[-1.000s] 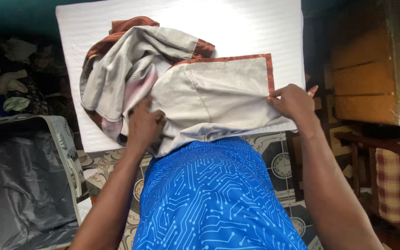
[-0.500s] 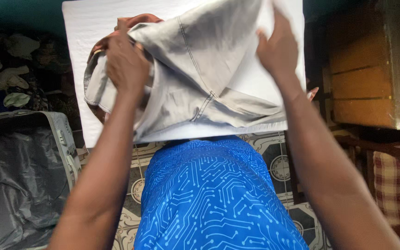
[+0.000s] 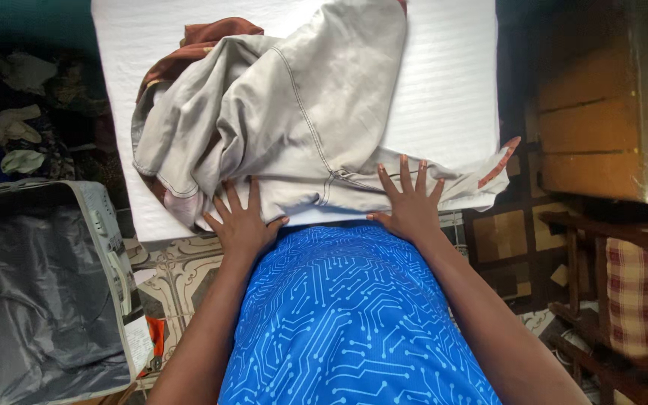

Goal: The person spreads a patterned brown and white garment on a flat surface, smooths it by hand, and folds it.

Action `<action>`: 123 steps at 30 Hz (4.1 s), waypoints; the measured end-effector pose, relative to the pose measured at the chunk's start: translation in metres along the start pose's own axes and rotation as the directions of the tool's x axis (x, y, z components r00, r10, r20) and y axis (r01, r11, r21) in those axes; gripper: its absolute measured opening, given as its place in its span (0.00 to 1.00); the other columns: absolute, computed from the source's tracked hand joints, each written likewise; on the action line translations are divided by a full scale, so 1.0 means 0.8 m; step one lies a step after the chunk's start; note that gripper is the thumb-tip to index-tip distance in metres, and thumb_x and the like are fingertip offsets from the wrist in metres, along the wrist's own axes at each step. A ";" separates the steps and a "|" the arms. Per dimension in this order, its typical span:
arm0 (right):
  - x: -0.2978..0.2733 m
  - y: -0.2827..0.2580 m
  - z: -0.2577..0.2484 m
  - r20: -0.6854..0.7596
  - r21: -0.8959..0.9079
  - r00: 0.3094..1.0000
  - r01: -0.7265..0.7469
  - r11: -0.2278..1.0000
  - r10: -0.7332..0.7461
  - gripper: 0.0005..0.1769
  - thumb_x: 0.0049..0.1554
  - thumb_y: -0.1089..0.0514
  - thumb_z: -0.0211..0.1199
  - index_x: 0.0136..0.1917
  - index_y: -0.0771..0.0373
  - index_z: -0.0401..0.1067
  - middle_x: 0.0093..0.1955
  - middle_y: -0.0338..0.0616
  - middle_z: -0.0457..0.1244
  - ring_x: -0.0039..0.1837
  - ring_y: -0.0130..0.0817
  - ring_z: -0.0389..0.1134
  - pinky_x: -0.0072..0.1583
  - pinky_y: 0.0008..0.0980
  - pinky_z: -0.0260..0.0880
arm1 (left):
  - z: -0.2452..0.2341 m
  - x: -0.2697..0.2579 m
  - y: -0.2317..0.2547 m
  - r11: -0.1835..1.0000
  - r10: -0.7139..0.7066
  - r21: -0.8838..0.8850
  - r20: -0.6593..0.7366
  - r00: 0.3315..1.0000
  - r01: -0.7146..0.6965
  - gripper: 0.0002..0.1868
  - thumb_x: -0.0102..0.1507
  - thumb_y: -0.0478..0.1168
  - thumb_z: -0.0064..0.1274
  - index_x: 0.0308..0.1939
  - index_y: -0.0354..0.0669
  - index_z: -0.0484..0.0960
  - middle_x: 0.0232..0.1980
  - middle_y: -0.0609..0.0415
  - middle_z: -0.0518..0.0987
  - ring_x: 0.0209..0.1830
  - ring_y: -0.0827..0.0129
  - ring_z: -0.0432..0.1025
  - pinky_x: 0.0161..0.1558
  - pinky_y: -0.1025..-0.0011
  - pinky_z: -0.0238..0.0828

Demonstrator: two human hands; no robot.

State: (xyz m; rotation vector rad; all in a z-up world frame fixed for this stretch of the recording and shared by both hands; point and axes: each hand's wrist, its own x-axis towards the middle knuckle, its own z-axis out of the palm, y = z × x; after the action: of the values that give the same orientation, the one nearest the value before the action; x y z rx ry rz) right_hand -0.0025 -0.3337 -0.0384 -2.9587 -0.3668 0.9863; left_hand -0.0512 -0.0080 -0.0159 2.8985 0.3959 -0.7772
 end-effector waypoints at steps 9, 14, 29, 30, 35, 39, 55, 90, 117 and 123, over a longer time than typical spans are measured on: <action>0.003 0.002 0.007 0.007 -0.015 1.000 0.013 1.000 -0.013 0.62 0.49 0.18 0.57 0.84 0.33 0.29 0.87 0.52 0.20 0.84 0.69 0.20 0.70 0.86 0.31 | -0.001 0.004 0.003 0.999 -0.015 0.034 0.014 1.000 0.015 0.62 0.49 0.73 0.63 0.80 0.64 0.49 0.81 0.38 0.43 0.76 0.29 0.46 0.64 0.26 0.49; 0.000 -0.001 0.001 0.002 -0.012 1.000 0.011 1.000 -0.011 0.62 0.49 0.17 0.56 0.84 0.33 0.29 0.87 0.52 0.21 0.84 0.69 0.20 0.70 0.85 0.32 | 0.002 0.003 0.000 0.999 0.005 0.037 0.011 1.000 -0.006 0.58 0.52 0.65 0.63 0.80 0.66 0.49 0.82 0.40 0.42 0.75 0.30 0.48 0.64 0.27 0.49; -0.036 0.132 0.025 -0.457 -0.053 0.872 -0.224 0.973 0.176 0.31 0.52 0.64 0.62 0.69 0.48 0.70 0.77 0.46 0.58 0.78 0.45 0.54 0.74 0.60 0.47 | -0.049 -0.008 -0.083 0.857 -0.165 -0.516 -0.287 0.944 -0.007 0.23 0.65 0.39 0.51 0.65 0.47 0.78 0.51 0.38 0.82 0.47 0.50 0.76 0.48 0.55 0.71; -0.046 0.143 0.013 -0.522 0.036 0.832 -0.200 0.979 0.189 0.23 0.55 0.63 0.63 0.64 0.47 0.74 0.69 0.46 0.64 0.74 0.43 0.60 0.75 0.55 0.54 | -0.064 -0.013 -0.090 0.830 -0.216 -0.557 -0.291 0.932 0.018 0.21 0.65 0.37 0.49 0.63 0.48 0.81 0.47 0.42 0.84 0.41 0.56 0.77 0.43 0.59 0.73; -0.084 0.152 -0.089 -0.194 0.458 0.896 -0.277 0.845 0.399 0.16 0.61 0.60 0.60 0.58 0.45 0.81 0.50 0.40 0.72 0.49 0.35 0.72 0.56 0.44 0.74 | -0.142 -0.044 -0.099 0.822 -0.353 -0.520 -0.144 0.925 0.232 0.15 0.66 0.37 0.54 0.55 0.54 0.88 0.37 0.48 0.86 0.29 0.64 0.77 0.32 0.64 0.71; -0.137 0.172 -0.163 0.229 0.753 0.852 -0.462 0.469 0.471 0.14 0.58 0.49 0.66 0.56 0.49 0.80 0.41 0.48 0.73 0.34 0.34 0.71 0.34 0.33 0.70 | -0.183 -0.081 -0.124 0.754 -0.371 -0.610 -0.088 0.924 0.245 0.13 0.67 0.40 0.62 0.55 0.54 0.89 0.38 0.46 0.86 0.27 0.66 0.72 0.27 0.70 0.62; 0.034 0.184 -0.204 -0.581 0.484 0.762 0.040 0.874 0.287 0.34 0.57 0.53 0.78 0.73 0.54 0.69 0.69 0.51 0.60 0.64 0.41 0.65 0.58 0.38 0.70 | -0.223 0.128 -0.110 0.952 0.301 0.281 -0.778 0.552 -0.123 0.37 0.60 0.64 0.70 0.66 0.47 0.84 0.55 0.40 0.76 0.52 0.49 0.70 0.47 0.52 0.66; 0.015 0.006 -0.019 -0.318 -0.080 0.939 0.113 0.990 -0.133 0.38 0.57 0.39 0.65 0.78 0.45 0.62 0.83 0.50 0.51 0.71 0.50 0.62 0.73 0.58 0.55 | -0.031 0.071 -0.038 0.922 0.358 -0.094 -0.165 0.919 -0.376 0.37 0.62 0.33 0.47 0.75 0.66 0.70 0.81 0.38 0.60 0.77 0.36 0.57 0.72 0.52 0.59; 0.058 0.073 -0.023 -0.697 0.289 0.698 0.064 0.955 0.165 0.48 0.49 0.53 0.71 0.79 0.67 0.59 0.67 0.54 0.59 0.68 0.52 0.57 0.69 0.57 0.51 | -0.043 0.020 0.074 0.907 0.403 -0.120 -0.034 0.915 -0.404 0.37 0.57 0.53 0.64 0.69 0.54 0.72 0.77 0.33 0.57 0.76 0.35 0.50 0.70 0.46 0.49; 0.050 0.083 -0.022 -0.465 0.559 0.840 0.035 0.828 0.279 0.29 0.52 0.43 0.73 0.61 0.57 0.68 0.59 0.39 0.62 0.67 0.41 0.60 0.65 0.52 0.52 | -0.023 0.016 0.052 0.886 0.389 -0.224 -0.115 0.914 -0.406 0.29 0.57 0.49 0.64 0.63 0.52 0.81 0.76 0.33 0.61 0.76 0.33 0.55 0.72 0.49 0.54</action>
State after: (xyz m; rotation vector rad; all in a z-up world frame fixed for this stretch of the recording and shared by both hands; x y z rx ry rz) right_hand 0.0534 -0.3881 -0.0532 -2.5642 0.1224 0.1670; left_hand -0.0203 -0.0414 -0.0049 2.6432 -0.0986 -0.5228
